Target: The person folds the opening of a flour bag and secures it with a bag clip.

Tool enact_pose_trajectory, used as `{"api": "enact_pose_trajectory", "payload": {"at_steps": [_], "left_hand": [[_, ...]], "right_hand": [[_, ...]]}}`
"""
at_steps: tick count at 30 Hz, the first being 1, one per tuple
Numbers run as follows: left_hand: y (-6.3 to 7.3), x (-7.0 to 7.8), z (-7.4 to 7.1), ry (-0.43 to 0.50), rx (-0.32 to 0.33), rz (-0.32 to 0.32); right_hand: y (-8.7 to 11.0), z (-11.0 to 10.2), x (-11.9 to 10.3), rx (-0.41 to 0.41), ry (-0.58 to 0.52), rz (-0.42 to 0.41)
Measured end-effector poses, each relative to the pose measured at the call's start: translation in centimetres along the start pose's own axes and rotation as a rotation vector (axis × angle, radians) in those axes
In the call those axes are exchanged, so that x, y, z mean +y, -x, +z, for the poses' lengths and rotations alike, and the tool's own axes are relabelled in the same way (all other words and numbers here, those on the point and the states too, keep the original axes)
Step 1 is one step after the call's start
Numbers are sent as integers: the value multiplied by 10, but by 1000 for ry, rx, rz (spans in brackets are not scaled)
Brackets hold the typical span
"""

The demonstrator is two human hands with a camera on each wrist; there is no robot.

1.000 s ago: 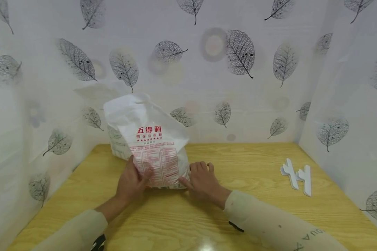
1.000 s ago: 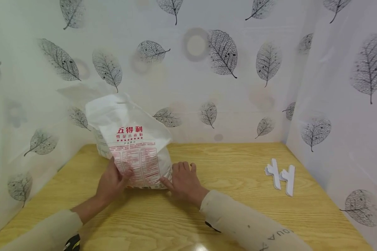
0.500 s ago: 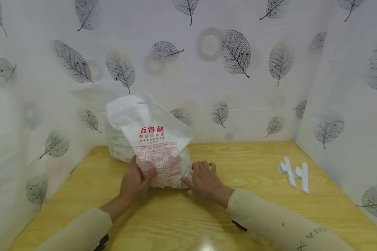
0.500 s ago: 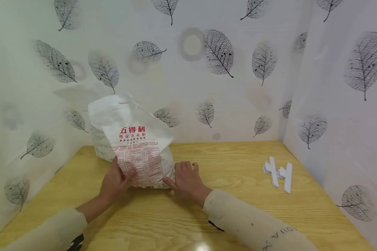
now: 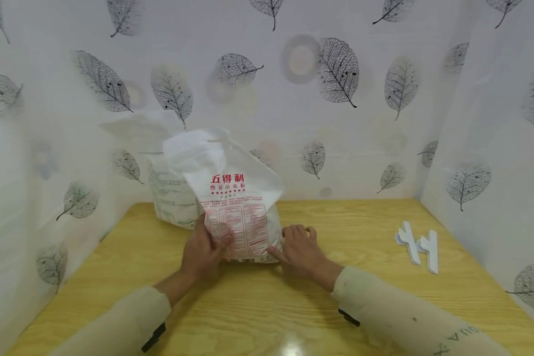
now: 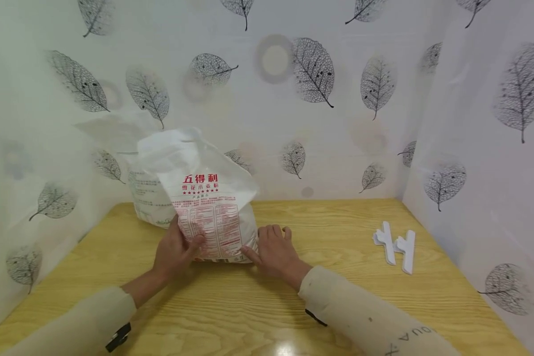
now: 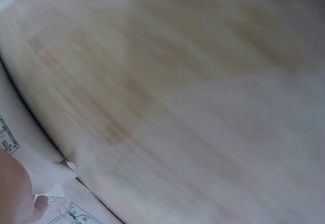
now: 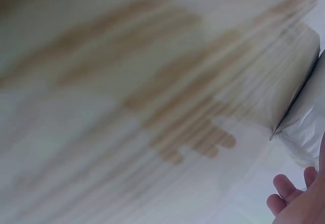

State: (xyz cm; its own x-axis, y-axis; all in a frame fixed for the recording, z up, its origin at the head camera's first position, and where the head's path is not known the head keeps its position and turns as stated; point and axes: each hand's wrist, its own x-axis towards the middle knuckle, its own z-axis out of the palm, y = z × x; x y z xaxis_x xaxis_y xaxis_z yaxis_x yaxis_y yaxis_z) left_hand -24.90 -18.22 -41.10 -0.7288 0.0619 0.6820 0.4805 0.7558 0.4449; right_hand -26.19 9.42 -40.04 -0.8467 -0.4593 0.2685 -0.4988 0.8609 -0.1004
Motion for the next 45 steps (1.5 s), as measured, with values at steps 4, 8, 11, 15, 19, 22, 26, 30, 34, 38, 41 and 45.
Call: {"api": "enact_pose_trajectory", "payload": {"at_steps": [4,8,11,15,19,22,26,30,34,38,41,45], "left_hand": [[-1,3,3,5,1,-37],[-3,5,6,27,-11,-50],[-4,7,8,42,-18,-47],[-5,10,12,70,-23,-47],[-7,14,16,100,-44,-53],[-8,17,19,111,-57,-57],[-10,21,22,130,-65,-48],[-10,25,24,143,-74,-53],[-8,30,27,127,-79,-64],[-8,35,31,115,-90,-65],[-7,37,34,118,-94,-70],[-8,39,36,105,-108,-87]], "right_hand": [[1,1,3,4,-7,2],[1,1,6,-4,-10,7],[2,-1,9,-7,-22,9],[5,-4,14,-7,-39,9],[8,-6,20,-13,-33,24],[10,-6,24,-9,-42,27],[12,-8,28,5,-62,24],[15,-10,32,11,-65,13],[19,-10,36,15,-60,15],[23,-9,42,24,-54,20],[25,-9,45,31,-51,14],[26,-12,47,42,-43,15]]}}
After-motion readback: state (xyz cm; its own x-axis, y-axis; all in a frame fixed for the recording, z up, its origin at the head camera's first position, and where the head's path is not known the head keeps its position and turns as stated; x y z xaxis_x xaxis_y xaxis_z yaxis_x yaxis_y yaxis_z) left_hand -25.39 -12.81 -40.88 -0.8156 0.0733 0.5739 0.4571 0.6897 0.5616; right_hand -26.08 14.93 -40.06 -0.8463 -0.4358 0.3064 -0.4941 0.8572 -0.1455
